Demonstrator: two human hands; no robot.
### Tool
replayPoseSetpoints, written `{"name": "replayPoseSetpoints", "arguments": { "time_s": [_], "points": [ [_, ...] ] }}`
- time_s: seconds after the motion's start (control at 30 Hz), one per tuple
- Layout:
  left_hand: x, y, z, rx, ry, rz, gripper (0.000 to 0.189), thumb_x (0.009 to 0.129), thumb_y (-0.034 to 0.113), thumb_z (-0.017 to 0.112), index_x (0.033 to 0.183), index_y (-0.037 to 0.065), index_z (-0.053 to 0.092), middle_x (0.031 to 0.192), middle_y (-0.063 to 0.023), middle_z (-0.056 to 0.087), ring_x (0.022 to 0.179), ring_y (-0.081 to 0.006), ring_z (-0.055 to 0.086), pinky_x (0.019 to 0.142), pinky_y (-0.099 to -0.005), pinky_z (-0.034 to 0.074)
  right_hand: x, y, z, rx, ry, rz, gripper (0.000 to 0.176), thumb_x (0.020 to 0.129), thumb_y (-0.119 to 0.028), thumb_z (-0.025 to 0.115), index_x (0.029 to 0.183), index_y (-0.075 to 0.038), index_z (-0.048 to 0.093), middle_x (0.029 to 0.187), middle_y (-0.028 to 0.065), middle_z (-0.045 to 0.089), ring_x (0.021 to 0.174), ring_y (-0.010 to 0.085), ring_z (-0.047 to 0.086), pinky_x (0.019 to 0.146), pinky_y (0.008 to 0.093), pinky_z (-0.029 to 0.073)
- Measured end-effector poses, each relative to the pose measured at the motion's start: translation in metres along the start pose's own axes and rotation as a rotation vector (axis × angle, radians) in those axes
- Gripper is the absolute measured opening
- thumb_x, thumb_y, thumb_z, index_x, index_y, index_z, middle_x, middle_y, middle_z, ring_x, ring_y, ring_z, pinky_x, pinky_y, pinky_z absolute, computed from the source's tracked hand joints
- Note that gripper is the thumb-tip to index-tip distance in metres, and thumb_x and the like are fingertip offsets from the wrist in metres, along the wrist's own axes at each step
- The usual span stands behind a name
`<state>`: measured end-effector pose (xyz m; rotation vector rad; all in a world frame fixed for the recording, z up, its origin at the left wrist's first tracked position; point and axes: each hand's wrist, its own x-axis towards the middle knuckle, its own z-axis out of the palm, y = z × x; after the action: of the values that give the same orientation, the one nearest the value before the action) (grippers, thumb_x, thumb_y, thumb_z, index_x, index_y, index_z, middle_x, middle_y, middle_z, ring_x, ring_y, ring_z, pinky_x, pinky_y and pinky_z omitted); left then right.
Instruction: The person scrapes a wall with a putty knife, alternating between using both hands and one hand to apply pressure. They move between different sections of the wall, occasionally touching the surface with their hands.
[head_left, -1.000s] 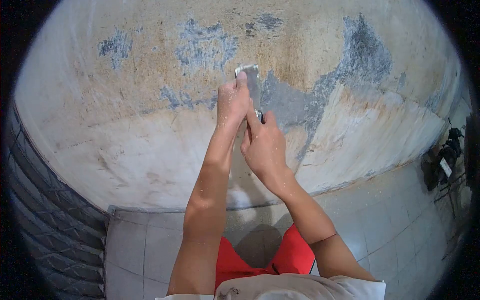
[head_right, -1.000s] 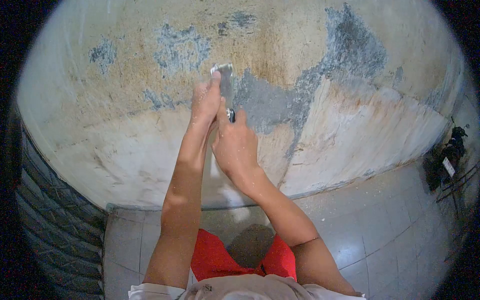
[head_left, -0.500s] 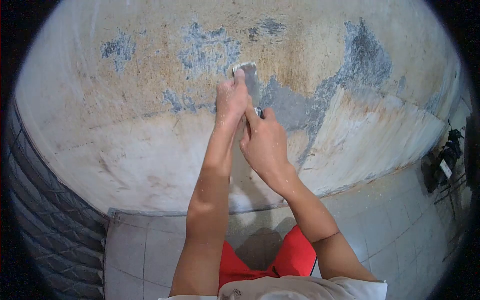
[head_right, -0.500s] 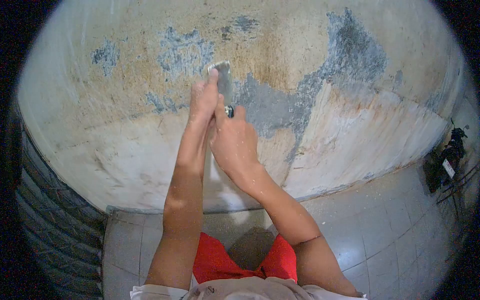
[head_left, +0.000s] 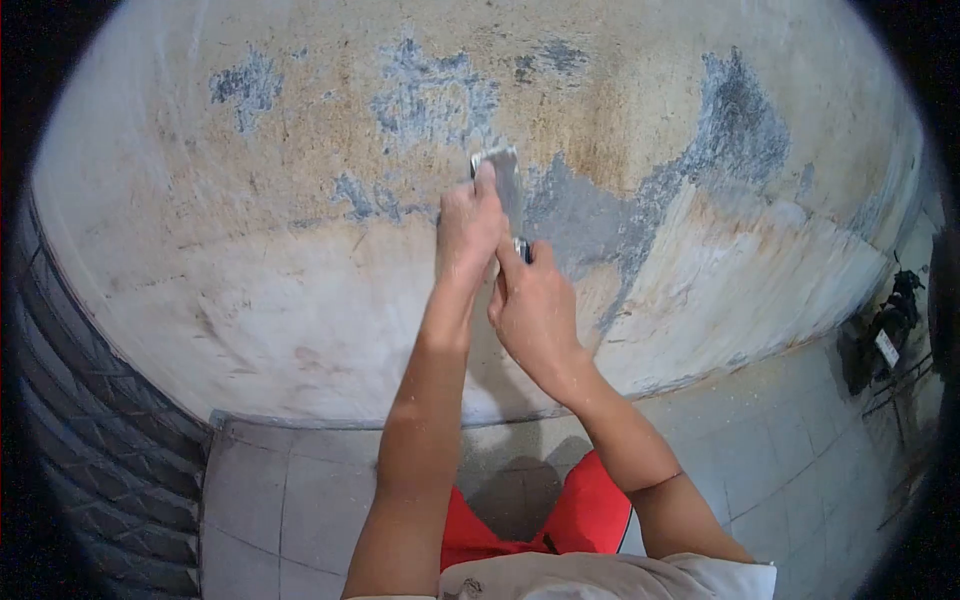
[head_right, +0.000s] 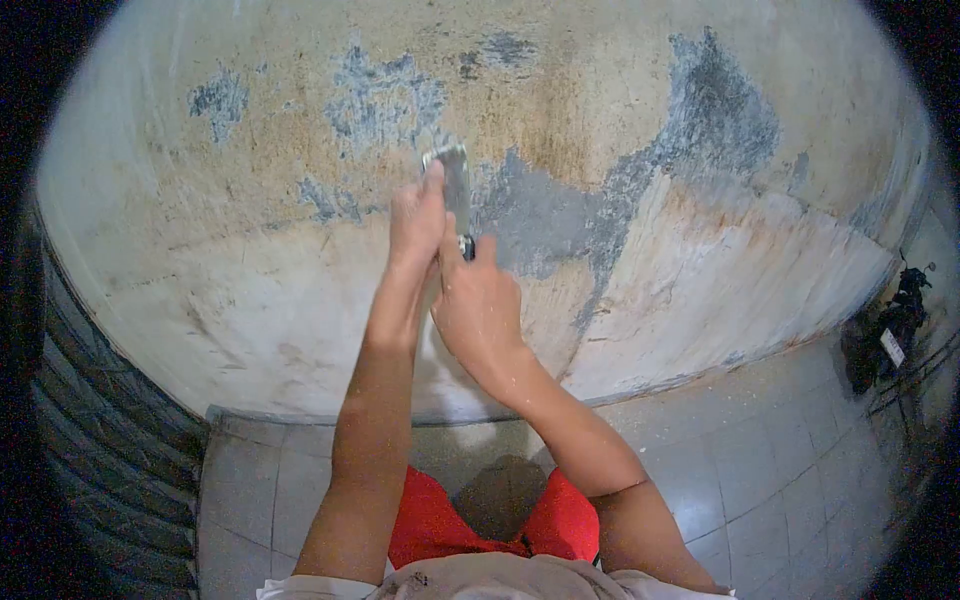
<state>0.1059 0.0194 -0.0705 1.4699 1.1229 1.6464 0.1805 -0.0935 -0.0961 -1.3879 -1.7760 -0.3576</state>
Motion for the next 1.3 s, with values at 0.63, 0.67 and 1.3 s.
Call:
{"name": "replayPoseSetpoints", "arguments": {
  "time_s": [0.63,0.67,1.3],
  "points": [
    [-0.007,0.022,-0.01,0.022,-0.057,-0.053,0.058,0.099,0.044,0.045,0.069,-0.003,0.061,0.061,-0.0135,0.061,0.058,-0.0244,0.061,0.062,-0.0402,0.047,0.001,-0.009,-0.003,0.07,0.055,0.032,0.044,0.081,-0.002,0.057,0.126,-0.005,0.058,0.08,0.025,0.054,0.069,0.0431,0.058,0.061,0.0503,0.049],
    [-0.01,0.013,-0.009,0.107,-0.041,-0.01,0.057,0.099,0.043,0.044,0.07,-0.003,0.061,0.06,-0.0121,0.06,0.057,-0.0242,0.059,0.061,-0.0407,0.047,-0.003,-0.008,-0.001,0.07,0.055,0.031,0.044,0.081,-0.002,0.057,0.126,-0.005,0.058,0.08,0.025,0.054,0.069,0.0431,0.058,0.061,0.0503,0.049],
    [-0.007,0.01,-0.013,0.071,-0.05,-0.066,0.057,0.098,0.043,0.045,0.072,-0.005,0.062,0.063,-0.0183,0.061,0.063,-0.0289,0.063,0.065,-0.0434,0.047,-0.007,-0.008,0.009,0.044,0.061,0.021,0.04,0.082,-0.001,0.057,0.121,-0.004,0.059,0.08,0.0234,0.053,0.067,0.0413,0.057,0.059,0.049,0.048]
  ]
}}
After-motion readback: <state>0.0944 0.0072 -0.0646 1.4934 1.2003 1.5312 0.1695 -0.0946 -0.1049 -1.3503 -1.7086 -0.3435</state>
